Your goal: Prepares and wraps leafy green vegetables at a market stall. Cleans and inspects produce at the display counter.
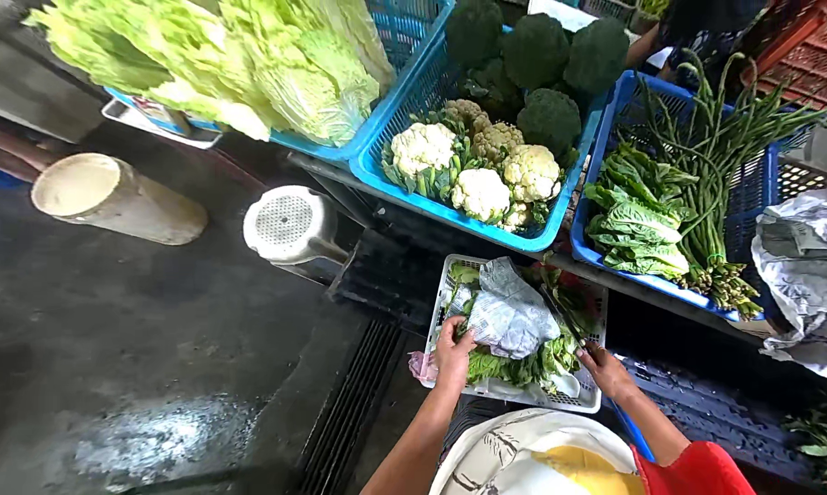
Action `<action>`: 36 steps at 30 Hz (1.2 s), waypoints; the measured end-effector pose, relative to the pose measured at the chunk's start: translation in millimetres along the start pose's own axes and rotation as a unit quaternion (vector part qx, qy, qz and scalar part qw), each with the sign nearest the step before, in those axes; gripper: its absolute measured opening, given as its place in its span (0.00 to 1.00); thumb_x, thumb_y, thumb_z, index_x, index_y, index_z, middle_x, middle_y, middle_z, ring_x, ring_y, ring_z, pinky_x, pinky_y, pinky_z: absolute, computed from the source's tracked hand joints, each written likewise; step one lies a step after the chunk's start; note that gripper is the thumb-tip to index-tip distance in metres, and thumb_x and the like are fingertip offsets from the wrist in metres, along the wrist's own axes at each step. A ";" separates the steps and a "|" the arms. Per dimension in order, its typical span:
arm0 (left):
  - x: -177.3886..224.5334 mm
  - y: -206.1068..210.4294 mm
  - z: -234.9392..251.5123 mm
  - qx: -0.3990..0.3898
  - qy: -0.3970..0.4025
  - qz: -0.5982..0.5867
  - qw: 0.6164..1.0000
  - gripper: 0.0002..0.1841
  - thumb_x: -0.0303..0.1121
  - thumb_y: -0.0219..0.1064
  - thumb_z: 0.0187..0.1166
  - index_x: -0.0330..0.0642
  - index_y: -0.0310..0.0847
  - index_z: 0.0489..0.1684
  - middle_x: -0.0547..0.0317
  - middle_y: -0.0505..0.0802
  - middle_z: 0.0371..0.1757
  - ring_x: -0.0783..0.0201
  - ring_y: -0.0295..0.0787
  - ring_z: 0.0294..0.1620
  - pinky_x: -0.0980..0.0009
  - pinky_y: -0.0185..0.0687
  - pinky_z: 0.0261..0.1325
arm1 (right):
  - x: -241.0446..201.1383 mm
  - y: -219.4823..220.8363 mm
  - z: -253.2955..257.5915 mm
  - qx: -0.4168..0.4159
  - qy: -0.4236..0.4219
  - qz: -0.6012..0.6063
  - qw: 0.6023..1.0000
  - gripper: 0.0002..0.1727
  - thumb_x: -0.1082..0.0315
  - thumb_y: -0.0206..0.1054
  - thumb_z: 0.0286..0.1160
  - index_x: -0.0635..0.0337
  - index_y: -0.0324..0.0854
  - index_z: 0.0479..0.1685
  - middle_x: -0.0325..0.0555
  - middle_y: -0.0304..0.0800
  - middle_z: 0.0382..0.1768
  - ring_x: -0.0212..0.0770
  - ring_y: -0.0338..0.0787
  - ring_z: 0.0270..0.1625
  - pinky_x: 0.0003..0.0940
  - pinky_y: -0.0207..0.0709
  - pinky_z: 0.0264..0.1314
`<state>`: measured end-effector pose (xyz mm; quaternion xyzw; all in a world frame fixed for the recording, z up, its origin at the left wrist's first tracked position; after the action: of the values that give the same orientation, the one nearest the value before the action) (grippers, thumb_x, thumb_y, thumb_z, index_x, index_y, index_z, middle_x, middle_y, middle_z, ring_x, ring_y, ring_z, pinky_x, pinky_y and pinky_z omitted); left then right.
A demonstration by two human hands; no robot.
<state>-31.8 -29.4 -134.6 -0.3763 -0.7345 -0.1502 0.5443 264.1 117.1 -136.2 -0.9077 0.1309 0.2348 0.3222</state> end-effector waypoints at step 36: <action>46.2 53.6 27.3 -0.201 0.014 0.561 0.803 0.55 0.55 0.83 0.54 0.33 0.62 0.83 0.34 0.79 0.77 0.39 0.78 0.77 0.43 0.78 0.72 | -141.7 56.1 23.5 0.134 -0.013 -0.009 0.991 0.18 0.57 0.58 0.83 0.57 0.90 0.55 0.51 0.91 0.63 0.51 0.87 0.70 0.56 0.78 0.74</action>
<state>-17.9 41.8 -112.4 -0.8215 -0.3405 0.0318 0.4562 113.1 101.9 -109.2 -0.8544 0.1488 0.2239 0.4446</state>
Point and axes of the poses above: each hand's wrist, its own z-axis towards the middle knuckle, its own y-axis out of the palm, x = y × z, the point moved 1 cm from there along z, towards the middle knuckle
